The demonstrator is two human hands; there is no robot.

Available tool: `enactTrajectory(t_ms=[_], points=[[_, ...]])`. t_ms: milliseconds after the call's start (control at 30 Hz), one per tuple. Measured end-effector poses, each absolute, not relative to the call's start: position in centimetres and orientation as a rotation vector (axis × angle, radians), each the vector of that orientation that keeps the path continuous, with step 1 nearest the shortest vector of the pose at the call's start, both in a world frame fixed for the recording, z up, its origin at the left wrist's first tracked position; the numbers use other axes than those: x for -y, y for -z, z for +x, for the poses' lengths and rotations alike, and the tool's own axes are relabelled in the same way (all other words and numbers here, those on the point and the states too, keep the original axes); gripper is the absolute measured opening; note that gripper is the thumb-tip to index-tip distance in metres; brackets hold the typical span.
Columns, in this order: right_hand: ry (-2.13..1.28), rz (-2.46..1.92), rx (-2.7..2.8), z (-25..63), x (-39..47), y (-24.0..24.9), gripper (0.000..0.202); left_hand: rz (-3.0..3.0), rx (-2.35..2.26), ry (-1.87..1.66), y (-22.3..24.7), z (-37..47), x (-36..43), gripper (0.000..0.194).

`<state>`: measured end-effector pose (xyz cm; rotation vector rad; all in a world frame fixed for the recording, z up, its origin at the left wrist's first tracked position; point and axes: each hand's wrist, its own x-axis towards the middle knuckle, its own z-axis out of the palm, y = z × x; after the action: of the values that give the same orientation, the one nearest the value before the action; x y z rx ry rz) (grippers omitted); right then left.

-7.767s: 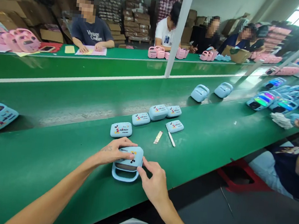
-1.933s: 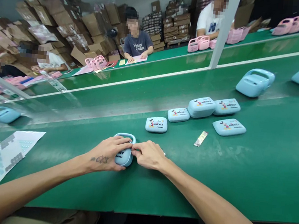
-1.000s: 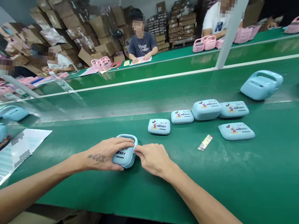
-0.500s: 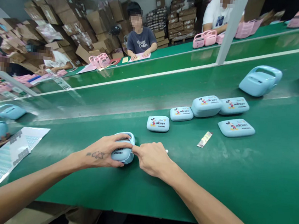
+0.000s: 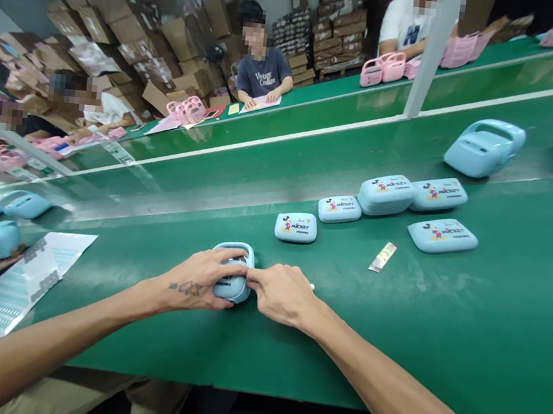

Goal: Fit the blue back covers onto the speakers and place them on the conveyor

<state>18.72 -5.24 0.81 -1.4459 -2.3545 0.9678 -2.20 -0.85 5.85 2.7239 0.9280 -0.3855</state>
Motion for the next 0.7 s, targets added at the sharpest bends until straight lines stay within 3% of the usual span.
enactTrajectory(t_ms=[167,700], points=[[-1.161,-1.408,2.262,18.8,5.0,-0.5,0.030,2.737,-0.932,0.393,-5.6,-2.1,0.8,0.055],[-1.179,-1.289,2.184,18.6,5.1,-0.1,0.029,2.675,-0.970,0.400,-6.1,-1.6,0.8,0.050]])
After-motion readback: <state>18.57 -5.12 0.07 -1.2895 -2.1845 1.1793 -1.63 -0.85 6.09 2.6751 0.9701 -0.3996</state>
